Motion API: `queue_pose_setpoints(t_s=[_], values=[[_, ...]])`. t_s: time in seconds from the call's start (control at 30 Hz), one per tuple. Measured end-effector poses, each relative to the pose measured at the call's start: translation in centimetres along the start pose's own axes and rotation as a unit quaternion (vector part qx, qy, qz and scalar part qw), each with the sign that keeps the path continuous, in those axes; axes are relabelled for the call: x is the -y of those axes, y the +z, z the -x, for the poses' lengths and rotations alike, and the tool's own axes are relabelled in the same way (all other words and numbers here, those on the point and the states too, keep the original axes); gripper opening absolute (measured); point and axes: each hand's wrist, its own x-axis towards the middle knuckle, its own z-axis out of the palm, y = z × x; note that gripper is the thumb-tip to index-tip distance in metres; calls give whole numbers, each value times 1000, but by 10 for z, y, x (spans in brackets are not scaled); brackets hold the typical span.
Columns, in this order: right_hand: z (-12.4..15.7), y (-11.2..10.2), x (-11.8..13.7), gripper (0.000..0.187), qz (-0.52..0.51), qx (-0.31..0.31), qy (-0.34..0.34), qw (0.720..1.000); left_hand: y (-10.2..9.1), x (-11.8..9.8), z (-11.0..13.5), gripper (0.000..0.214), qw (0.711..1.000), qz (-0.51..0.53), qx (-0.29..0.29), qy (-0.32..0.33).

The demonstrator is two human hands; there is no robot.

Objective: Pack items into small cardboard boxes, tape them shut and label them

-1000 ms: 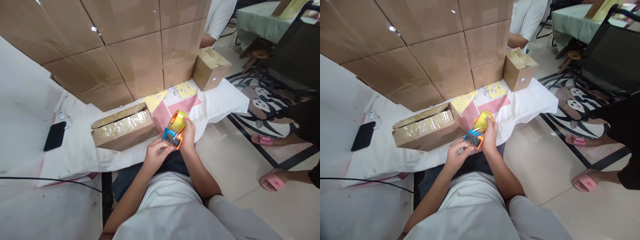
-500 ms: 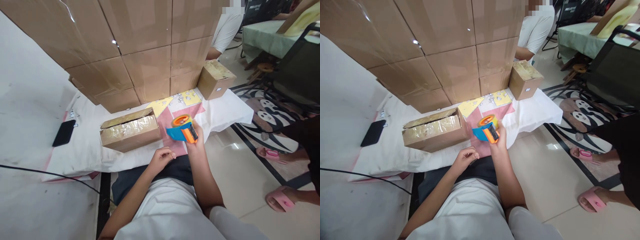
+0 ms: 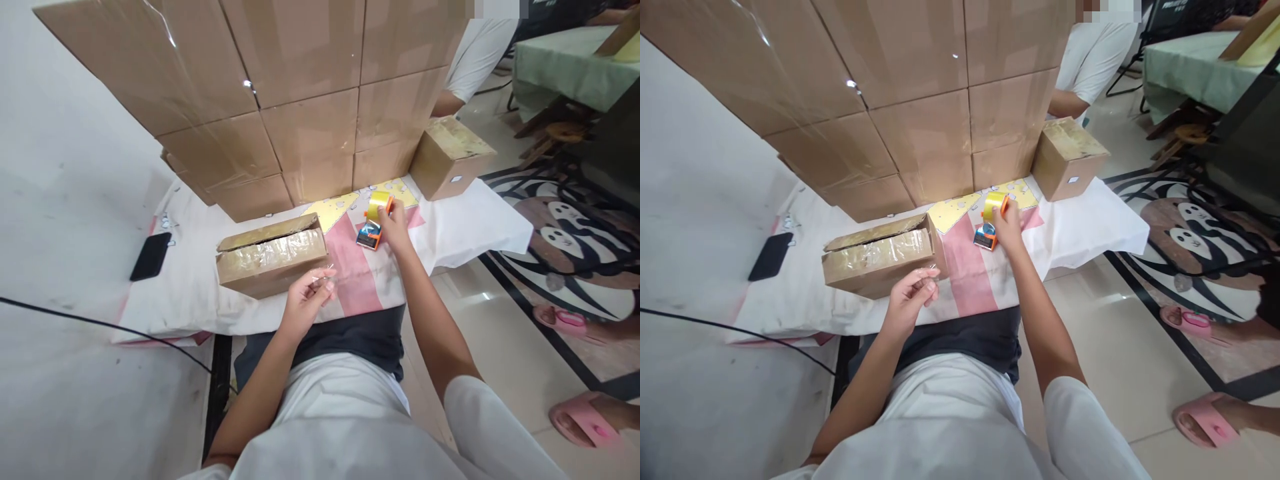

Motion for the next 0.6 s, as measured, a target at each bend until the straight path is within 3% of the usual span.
queue_pose_setpoints(t_s=[0.07, 0.1, 0.13, 0.17, 0.23, 0.3, 0.37, 0.47, 0.53, 0.6], values=[[14, -16, 22, 53, 21, -66, -22, 997, -3, -4, 1, 34, 1000, -14, 6, 10], [25, -24, 38, 52, 10, -55, -50, 997, -4, -6, 1, 32, 1000, -22, 9, 15], [38, -33, 57, 48, -9, -8, -96, 995, -5, -9, 2, 30, 999, -30, 13, 20], [52, -40, 78, 41, -37, 79, -144, 986, -6, -11, 2, 29, 999, -39, 16, 26], [78, -50, 115, 27, -70, 230, -230, 943, -5, -16, 4, 26, 997, -58, 26, 41], [98, -52, 141, 15, -60, 303, -285, 907, -5, -19, 5, 25, 995, -74, 32, 58], [110, -49, 153, 9, -18, 301, -318, 899, -5, -23, 5, 23, 995, -74, 29, 54], [117, -45, 156, 14, 31, 264, -358, 895, -10, -27, 7, 33, 998, -46, 33, -21], [118, -49, 157, 15, 3, 241, -362, 900, -19, -29, 9, 46, 995, -54, 33, -80], [115, -58, 163, 12, -56, 214, -328, 918, -31, -30, 10, 53, 990, -116, -18, -81]])
